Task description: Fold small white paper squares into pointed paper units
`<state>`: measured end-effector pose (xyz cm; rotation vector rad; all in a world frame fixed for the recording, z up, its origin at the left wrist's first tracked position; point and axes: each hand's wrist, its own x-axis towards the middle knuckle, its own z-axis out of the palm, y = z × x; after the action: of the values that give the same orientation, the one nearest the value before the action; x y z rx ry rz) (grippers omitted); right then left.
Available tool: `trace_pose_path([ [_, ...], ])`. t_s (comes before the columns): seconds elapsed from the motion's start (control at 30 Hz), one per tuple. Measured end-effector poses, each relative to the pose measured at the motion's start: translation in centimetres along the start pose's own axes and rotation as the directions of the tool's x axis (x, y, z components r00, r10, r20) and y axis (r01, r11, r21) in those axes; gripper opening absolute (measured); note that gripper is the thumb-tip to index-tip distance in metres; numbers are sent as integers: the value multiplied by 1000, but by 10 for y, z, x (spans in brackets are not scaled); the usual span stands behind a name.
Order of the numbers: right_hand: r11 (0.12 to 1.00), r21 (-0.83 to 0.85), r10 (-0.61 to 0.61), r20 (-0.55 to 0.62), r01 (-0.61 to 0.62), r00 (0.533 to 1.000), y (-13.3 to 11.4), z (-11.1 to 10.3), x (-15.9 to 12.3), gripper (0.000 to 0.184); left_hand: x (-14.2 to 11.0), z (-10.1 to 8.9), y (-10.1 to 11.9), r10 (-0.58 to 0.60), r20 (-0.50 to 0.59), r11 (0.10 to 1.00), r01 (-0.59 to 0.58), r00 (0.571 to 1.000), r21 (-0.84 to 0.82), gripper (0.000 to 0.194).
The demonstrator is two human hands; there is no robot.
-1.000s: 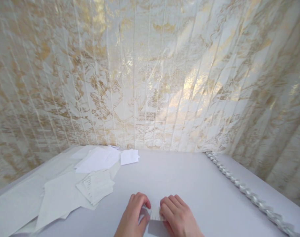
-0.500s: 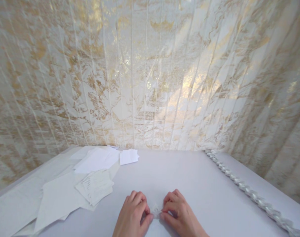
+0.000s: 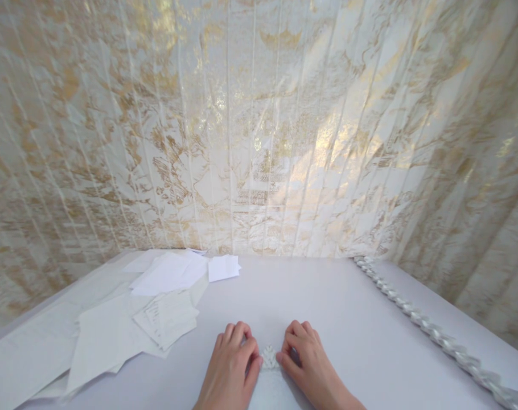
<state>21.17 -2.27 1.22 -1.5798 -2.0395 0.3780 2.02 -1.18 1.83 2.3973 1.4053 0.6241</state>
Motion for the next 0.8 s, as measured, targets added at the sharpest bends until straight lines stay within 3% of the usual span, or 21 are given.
trace_pose_path([
  [0.3,999,-29,-39,8,40,999,-5,-4,-3,18,1,-2,2,-22,29,998,24,999,-50,15],
  [0.57,982,90,-175,90,167,981,-3,-10,-5,35,1,-5,0,-6,79,997,12,997,-78,28],
  [0.7,994,100,-57,33,54,998,-13,-1,0,19,2,-1,-3,-10,50,996,15,999,-84,26],
  [0.8,996,93,7,23,-10,1000,-19,3,2,19,1,0,-4,-3,33,994,6,999,-106,27],
])
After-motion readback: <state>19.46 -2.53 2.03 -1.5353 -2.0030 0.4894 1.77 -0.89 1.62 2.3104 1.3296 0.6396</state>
